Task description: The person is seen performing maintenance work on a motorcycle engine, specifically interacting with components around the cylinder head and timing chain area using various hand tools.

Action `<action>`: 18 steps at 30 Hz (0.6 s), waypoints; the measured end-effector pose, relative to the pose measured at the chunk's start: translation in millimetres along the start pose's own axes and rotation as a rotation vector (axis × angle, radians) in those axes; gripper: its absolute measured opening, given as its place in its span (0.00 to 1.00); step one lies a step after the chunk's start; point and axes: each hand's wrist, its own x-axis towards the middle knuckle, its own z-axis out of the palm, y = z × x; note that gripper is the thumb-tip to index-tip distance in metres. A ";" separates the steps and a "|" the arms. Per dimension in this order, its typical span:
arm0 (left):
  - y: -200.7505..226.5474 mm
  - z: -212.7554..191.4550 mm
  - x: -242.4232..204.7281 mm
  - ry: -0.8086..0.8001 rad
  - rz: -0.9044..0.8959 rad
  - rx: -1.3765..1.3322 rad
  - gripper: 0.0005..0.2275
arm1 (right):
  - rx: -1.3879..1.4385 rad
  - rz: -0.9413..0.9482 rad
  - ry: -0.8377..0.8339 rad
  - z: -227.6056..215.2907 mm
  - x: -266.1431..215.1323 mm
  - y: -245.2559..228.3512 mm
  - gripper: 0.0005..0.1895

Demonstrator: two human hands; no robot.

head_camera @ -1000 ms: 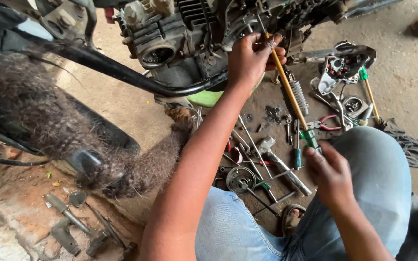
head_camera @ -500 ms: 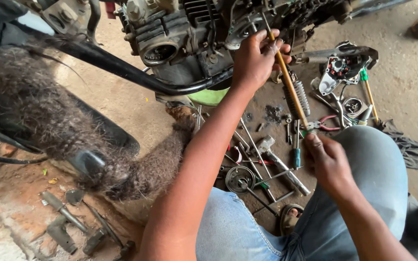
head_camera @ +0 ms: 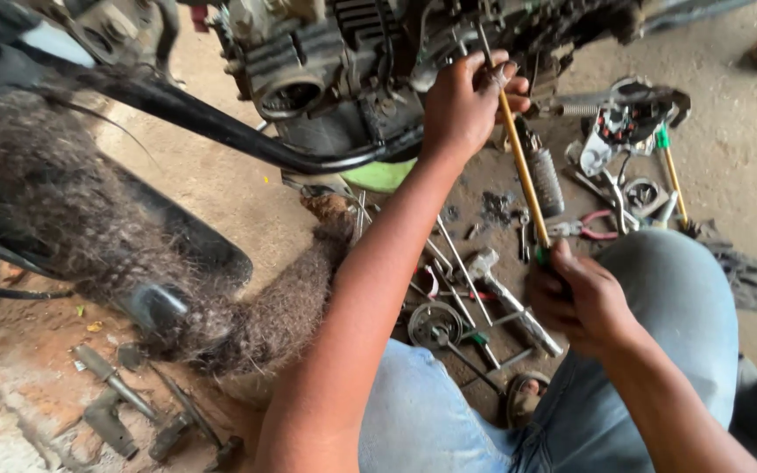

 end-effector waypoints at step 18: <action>10.5 -3.4 -6.7 -0.011 -0.025 -0.008 0.11 | 0.917 0.382 -0.577 -2.4 2.7 2.8 0.27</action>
